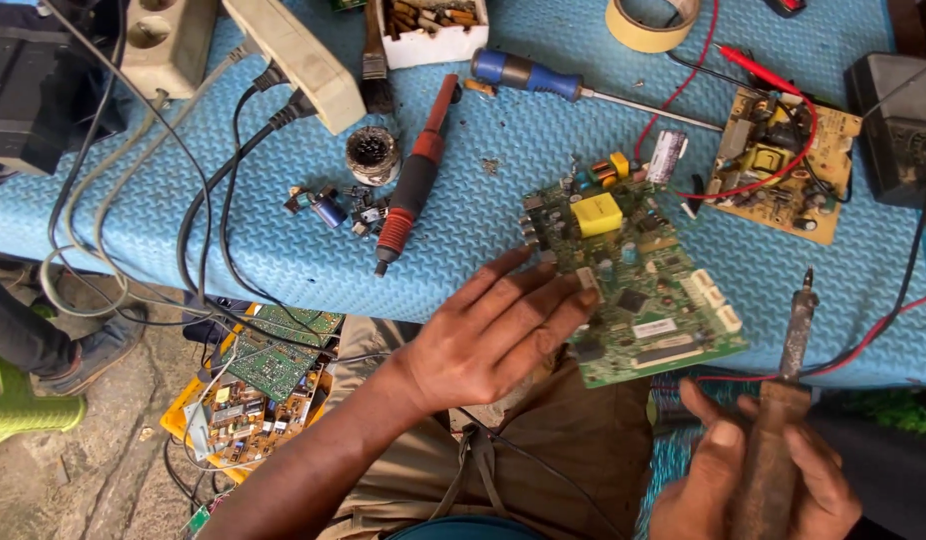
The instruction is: Soldering components on a green electronic circuit board using a soldering iron.
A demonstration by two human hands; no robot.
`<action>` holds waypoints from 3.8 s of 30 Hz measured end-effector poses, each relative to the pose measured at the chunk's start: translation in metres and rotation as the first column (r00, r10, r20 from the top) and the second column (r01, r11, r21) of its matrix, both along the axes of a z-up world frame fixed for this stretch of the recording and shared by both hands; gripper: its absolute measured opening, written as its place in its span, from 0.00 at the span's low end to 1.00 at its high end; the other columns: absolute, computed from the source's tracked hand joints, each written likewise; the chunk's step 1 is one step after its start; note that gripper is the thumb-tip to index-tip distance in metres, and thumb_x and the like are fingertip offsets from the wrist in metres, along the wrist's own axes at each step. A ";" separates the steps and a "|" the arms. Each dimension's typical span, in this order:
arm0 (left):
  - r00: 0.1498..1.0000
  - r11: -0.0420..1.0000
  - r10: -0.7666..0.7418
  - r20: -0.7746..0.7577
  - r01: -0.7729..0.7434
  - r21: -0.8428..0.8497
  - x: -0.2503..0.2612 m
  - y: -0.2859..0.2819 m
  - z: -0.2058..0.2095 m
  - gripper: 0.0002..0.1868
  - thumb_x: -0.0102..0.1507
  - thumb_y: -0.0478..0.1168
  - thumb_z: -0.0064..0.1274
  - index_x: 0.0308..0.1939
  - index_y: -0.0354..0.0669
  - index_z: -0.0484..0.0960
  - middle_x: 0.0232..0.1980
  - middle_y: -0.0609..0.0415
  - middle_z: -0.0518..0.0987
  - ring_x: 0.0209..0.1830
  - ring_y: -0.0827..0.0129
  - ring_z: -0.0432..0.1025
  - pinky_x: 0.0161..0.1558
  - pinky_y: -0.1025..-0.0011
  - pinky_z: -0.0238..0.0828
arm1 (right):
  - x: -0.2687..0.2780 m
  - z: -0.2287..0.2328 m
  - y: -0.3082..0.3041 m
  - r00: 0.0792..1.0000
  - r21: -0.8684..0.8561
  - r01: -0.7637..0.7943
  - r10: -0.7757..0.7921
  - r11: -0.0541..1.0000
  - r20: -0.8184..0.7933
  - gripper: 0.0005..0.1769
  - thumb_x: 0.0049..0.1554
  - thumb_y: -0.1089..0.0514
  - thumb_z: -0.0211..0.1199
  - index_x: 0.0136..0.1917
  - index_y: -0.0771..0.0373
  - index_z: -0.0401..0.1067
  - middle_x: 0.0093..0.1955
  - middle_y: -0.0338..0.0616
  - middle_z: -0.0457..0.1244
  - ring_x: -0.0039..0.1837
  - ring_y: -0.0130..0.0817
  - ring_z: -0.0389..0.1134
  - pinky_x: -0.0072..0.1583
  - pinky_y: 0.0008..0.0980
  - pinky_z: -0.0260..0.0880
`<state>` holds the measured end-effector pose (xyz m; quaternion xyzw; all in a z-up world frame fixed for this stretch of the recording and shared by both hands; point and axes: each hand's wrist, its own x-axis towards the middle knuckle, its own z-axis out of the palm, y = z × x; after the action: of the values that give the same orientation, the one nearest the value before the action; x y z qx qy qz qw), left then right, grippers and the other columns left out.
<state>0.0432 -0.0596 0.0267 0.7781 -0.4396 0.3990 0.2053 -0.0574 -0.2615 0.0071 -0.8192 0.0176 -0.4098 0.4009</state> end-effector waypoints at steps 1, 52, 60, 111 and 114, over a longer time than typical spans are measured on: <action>1.000 1.000 -0.009 -0.001 0.009 0.002 -0.001 0.003 0.003 0.14 0.77 0.32 0.41 0.63 0.27 0.73 0.57 0.38 0.81 0.58 0.50 0.79 0.61 0.52 0.82 | -0.002 -0.004 -0.003 1.000 0.002 0.009 -0.009 1.000 -0.001 0.19 0.72 0.67 0.51 0.68 0.78 0.47 0.66 0.80 0.52 0.61 0.64 0.63 0.56 0.53 0.78; 0.998 0.988 0.046 0.039 -0.052 0.142 0.005 0.048 -0.004 0.10 0.67 0.30 0.62 0.50 0.27 0.82 0.49 0.35 0.84 0.53 0.45 0.82 0.59 0.49 0.78 | -0.001 -0.030 -0.049 0.966 -0.198 -0.236 0.252 0.951 0.056 0.17 0.57 0.65 0.67 0.58 0.70 0.67 0.52 0.60 0.65 0.47 0.42 0.75 0.52 0.32 0.78; 0.996 0.959 0.042 0.083 -0.064 0.277 0.003 0.042 -0.001 0.10 0.70 0.32 0.57 0.54 0.31 0.81 0.52 0.41 0.84 0.54 0.52 0.83 0.63 0.52 0.76 | -0.007 -0.039 -0.049 0.987 -0.142 -0.127 0.139 0.982 0.082 0.14 0.57 0.65 0.68 0.55 0.68 0.70 0.49 0.60 0.66 0.46 0.42 0.75 0.52 0.33 0.77; 0.944 0.983 0.065 -0.323 -0.005 0.183 -0.026 0.050 -0.019 0.16 0.76 0.38 0.40 0.64 0.42 0.77 0.65 0.46 0.75 0.69 0.46 0.70 0.70 0.37 0.66 | 0.026 0.011 0.026 0.969 -0.456 -0.245 0.231 0.856 -0.087 0.14 0.56 0.63 0.68 0.53 0.73 0.73 0.48 0.57 0.70 0.50 0.46 0.75 0.58 0.44 0.77; 0.938 0.988 0.059 -0.341 -0.006 0.155 -0.026 0.051 -0.022 0.15 0.75 0.39 0.43 0.64 0.43 0.78 0.65 0.47 0.76 0.69 0.46 0.70 0.70 0.36 0.64 | 0.027 0.014 0.032 0.966 -0.453 -0.258 0.219 0.853 -0.137 0.16 0.56 0.61 0.70 0.54 0.72 0.73 0.49 0.56 0.70 0.53 0.48 0.75 0.59 0.47 0.79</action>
<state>0.0173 -0.0086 0.0047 0.8564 -0.4131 0.2253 0.2125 -0.0308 -0.2297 0.0213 -0.9030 -0.1671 -0.3159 0.2385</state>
